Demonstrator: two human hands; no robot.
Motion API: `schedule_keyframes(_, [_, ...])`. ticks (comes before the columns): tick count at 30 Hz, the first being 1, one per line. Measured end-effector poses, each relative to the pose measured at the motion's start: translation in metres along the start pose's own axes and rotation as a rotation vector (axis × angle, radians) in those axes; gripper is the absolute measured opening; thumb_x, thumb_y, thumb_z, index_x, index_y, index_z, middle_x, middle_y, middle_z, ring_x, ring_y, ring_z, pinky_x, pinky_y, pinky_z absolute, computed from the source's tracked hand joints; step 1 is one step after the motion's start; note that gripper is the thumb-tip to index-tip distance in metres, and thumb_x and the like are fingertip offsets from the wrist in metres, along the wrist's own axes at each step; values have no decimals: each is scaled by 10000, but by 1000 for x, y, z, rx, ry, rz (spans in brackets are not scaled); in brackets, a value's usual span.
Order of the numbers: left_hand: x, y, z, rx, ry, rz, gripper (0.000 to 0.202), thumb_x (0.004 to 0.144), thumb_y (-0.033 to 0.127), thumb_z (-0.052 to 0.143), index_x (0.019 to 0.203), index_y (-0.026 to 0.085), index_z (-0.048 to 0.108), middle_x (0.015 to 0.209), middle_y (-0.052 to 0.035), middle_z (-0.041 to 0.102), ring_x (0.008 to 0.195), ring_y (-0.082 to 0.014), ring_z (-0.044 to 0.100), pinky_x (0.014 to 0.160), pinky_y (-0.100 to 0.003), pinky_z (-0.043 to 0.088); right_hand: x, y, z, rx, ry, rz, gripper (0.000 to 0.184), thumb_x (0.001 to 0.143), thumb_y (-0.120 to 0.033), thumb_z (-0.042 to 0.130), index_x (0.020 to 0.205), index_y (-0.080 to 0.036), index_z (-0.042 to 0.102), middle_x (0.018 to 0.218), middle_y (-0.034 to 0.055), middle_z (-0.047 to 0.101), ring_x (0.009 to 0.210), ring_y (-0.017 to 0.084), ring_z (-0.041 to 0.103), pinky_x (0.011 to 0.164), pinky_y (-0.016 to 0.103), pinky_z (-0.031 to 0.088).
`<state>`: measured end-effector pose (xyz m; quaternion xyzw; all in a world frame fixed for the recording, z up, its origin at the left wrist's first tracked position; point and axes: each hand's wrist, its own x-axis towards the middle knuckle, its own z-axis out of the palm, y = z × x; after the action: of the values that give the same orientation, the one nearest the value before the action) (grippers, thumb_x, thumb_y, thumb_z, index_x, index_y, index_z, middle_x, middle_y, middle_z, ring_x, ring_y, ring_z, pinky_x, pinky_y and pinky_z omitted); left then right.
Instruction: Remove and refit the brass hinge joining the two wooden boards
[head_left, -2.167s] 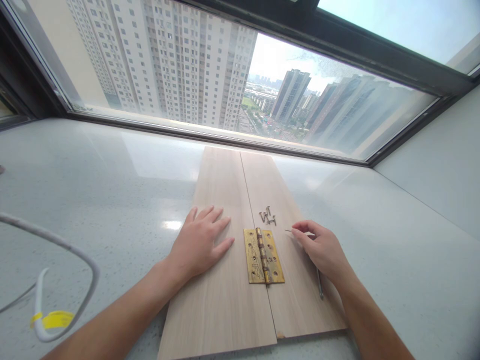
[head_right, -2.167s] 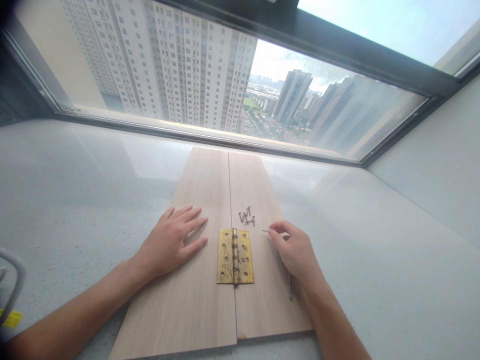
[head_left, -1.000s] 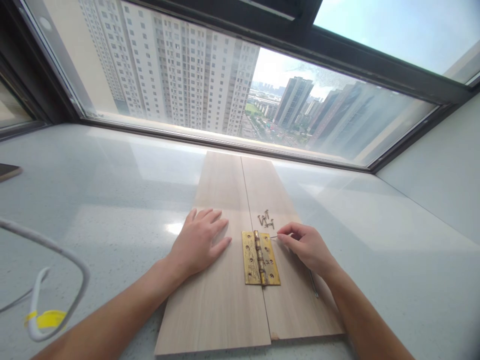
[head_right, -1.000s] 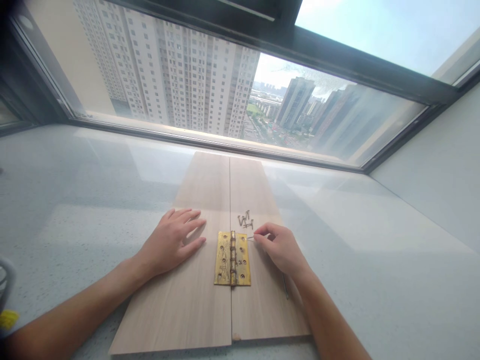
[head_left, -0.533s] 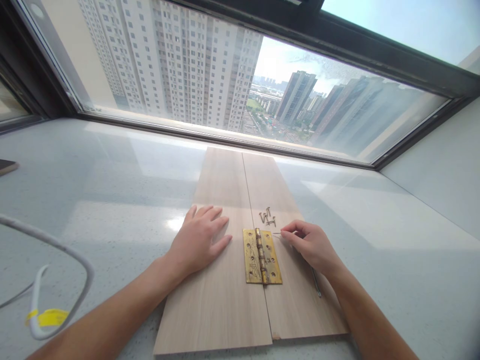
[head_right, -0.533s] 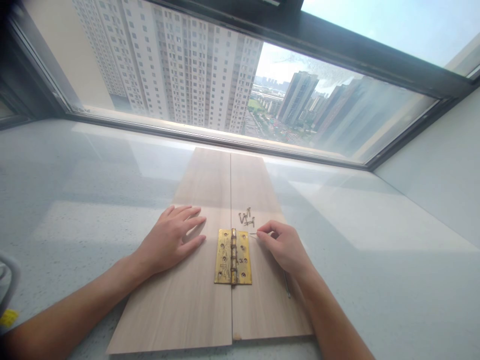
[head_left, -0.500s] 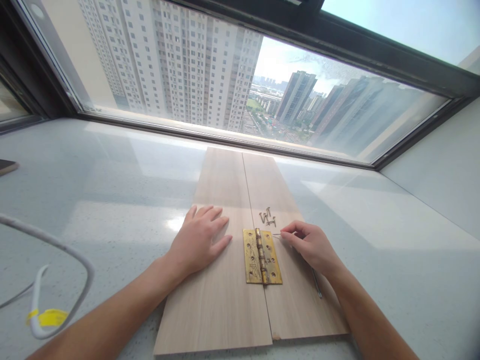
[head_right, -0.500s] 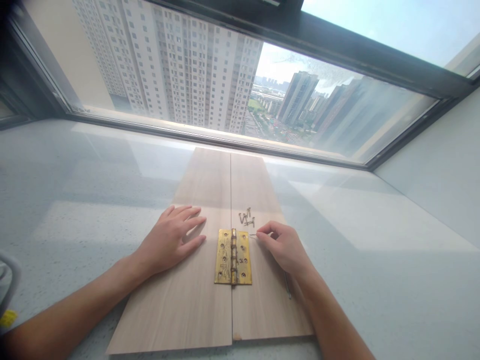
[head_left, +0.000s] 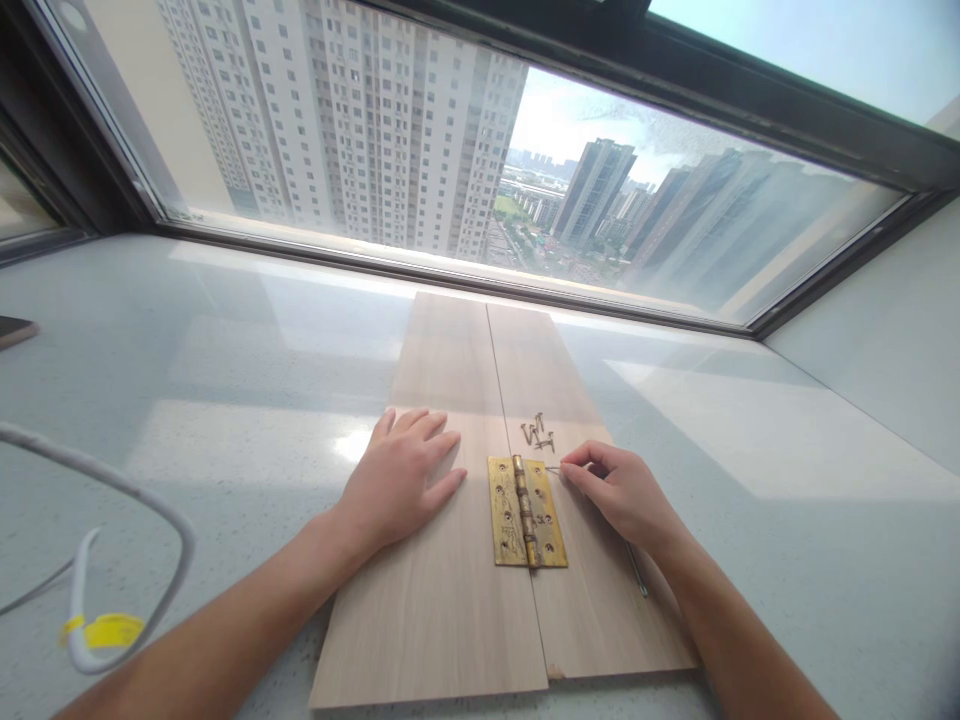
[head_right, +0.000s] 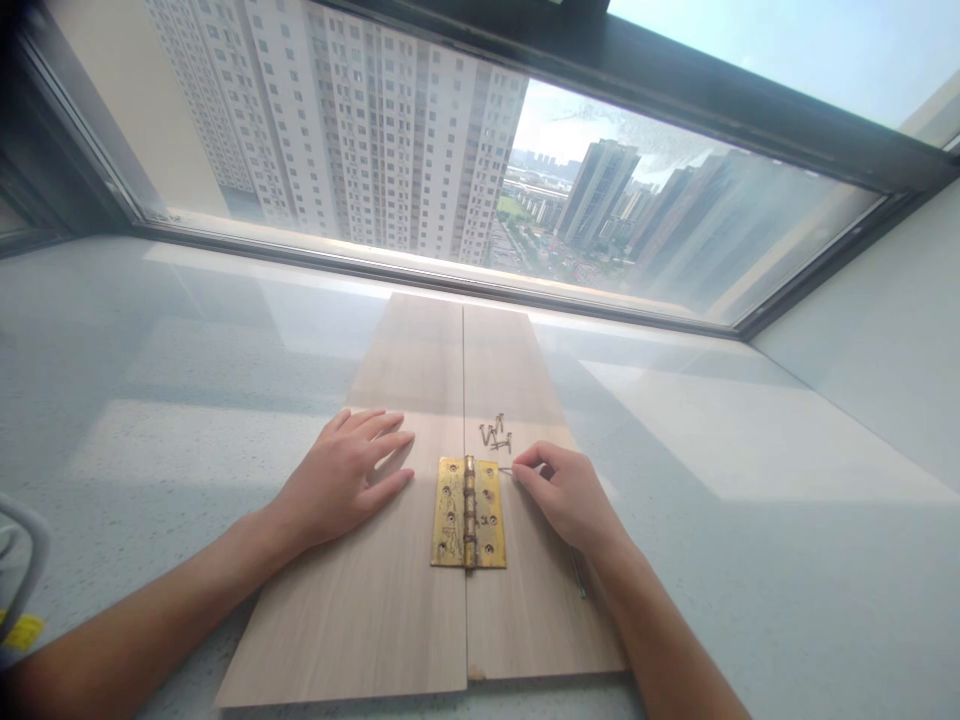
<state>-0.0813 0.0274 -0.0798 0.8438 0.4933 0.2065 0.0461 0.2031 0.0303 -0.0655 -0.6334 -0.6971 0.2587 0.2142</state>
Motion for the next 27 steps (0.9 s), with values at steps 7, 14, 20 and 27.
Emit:
schedule_keyframes(7, [0, 0, 0, -7, 2, 2, 274, 888, 399, 474, 1085, 245, 586, 1238, -81, 591, 1169, -289, 493, 991, -563, 356, 1, 2, 1, -1, 1, -21, 238, 828, -407, 546, 765, -200, 645, 741, 13, 680, 652, 167, 575, 634, 300, 411])
schedule_keyframes(14, [-1, 0, 0, -8, 7, 3, 280, 889, 401, 471, 1087, 242, 589, 1240, -84, 591, 1170, -293, 493, 992, -563, 356, -1, -2, -5, 77, 40, -1, 268, 798, -440, 577, 750, -189, 660, 693, 27, 662, 606, 156, 553, 564, 292, 406])
schedule_keyframes(20, [-1, 0, -1, -15, 1, 1, 293, 890, 403, 468, 1097, 236, 591, 1243, -87, 590, 1176, -296, 487, 1000, -568, 342, 3, -42, -13, 163, 20, -8, 271, 777, -446, 612, 807, -188, 688, 540, -8, 556, 469, 113, 456, 445, 260, 323])
schedule_keyframes(27, [0, 1, -2, -11, 0, 3, 284, 889, 399, 472, 1079, 230, 597, 1213, -92, 602, 1165, -298, 491, 982, -545, 359, 23, -63, 10, -3, -123, -133, 170, 743, -328, 593, 745, -211, 716, 630, 2, 623, 547, 124, 500, 500, 257, 367])
